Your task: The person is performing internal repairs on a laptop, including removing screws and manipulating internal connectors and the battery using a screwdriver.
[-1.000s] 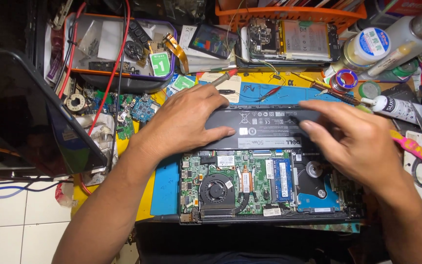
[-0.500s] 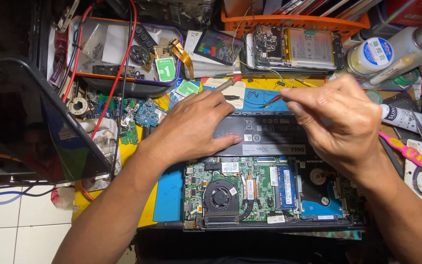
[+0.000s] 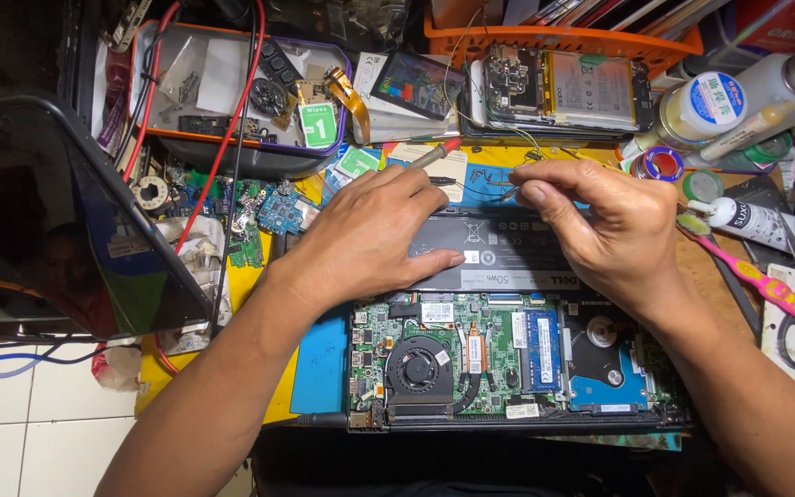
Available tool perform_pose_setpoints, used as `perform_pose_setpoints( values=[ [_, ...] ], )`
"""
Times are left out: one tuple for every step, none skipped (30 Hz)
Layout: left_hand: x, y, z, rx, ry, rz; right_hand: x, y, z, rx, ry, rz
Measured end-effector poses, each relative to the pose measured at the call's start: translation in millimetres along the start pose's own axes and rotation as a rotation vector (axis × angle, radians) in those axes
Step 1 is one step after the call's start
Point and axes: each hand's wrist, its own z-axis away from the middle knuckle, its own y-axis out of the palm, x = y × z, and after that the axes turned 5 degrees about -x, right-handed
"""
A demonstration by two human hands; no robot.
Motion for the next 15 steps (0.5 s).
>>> perform_pose_setpoints(
  values=[
    [-1.3, 1.1, -0.7, 0.000, -0.001, 0.000, -1.9, 0.5, 0.6, 0.001, 0.000, -0.001],
    [-2.8, 2.2, -1.0, -0.051, 0.010, 0.011, -3.6, 1.3, 1.6, 0.004, 0.009, 0.004],
    [-4.5, 3.2, -1.4, -0.102, 0.022, 0.021, -5.3, 1.7, 2.7, 0.008, 0.018, 0.008],
    [-4.7, 3.0, -1.8, -0.101, 0.023, 0.018, -5.8, 2.1, 3.3, 0.006, 0.018, 0.008],
    [-5.3, 2.7, -2.6, -0.124, 0.034, 0.025, -6.5, 2.1, 3.8, -0.002, 0.010, 0.021],
    [-6.2, 2.8, -3.9, -0.147, 0.047, 0.034, -7.2, 1.2, 4.8, -0.010, 0.004, 0.037],
    [-5.3, 4.6, -4.4, -0.147, 0.051, 0.033, -6.8, 0.2, 4.5, -0.013, 0.004, 0.039],
    [-4.2, 6.3, -4.5, -0.156, 0.052, 0.038, -6.4, -0.4, 4.1, -0.022, -0.006, 0.029],
    [-3.0, 8.1, -4.6, -0.166, 0.052, 0.044, -6.0, -0.9, 3.6, -0.031, -0.016, 0.020],
    [-3.1, 8.8, -4.9, -0.165, 0.053, 0.043, -6.2, -0.8, 4.0, -0.033, -0.015, 0.019],
    [-3.1, 9.5, -5.1, -0.156, 0.058, 0.061, -6.4, -0.5, 4.4, -0.028, -0.010, 0.024],
    [-3.0, 10.4, -5.2, -0.145, 0.062, 0.079, -6.6, -0.1, 5.0, -0.023, -0.003, 0.029],
    [-3.3, 9.8, -5.2, -0.144, 0.063, 0.079, -6.4, 0.1, 5.2, -0.024, -0.002, 0.029],
    [-3.7, 9.3, -5.0, -0.144, 0.070, 0.074, -6.0, 0.2, 5.3, -0.021, -0.007, 0.034],
    [-3.8, 8.7, -4.7, -0.144, 0.077, 0.070, -5.6, 0.6, 5.4, -0.019, -0.011, 0.039]
  ],
)
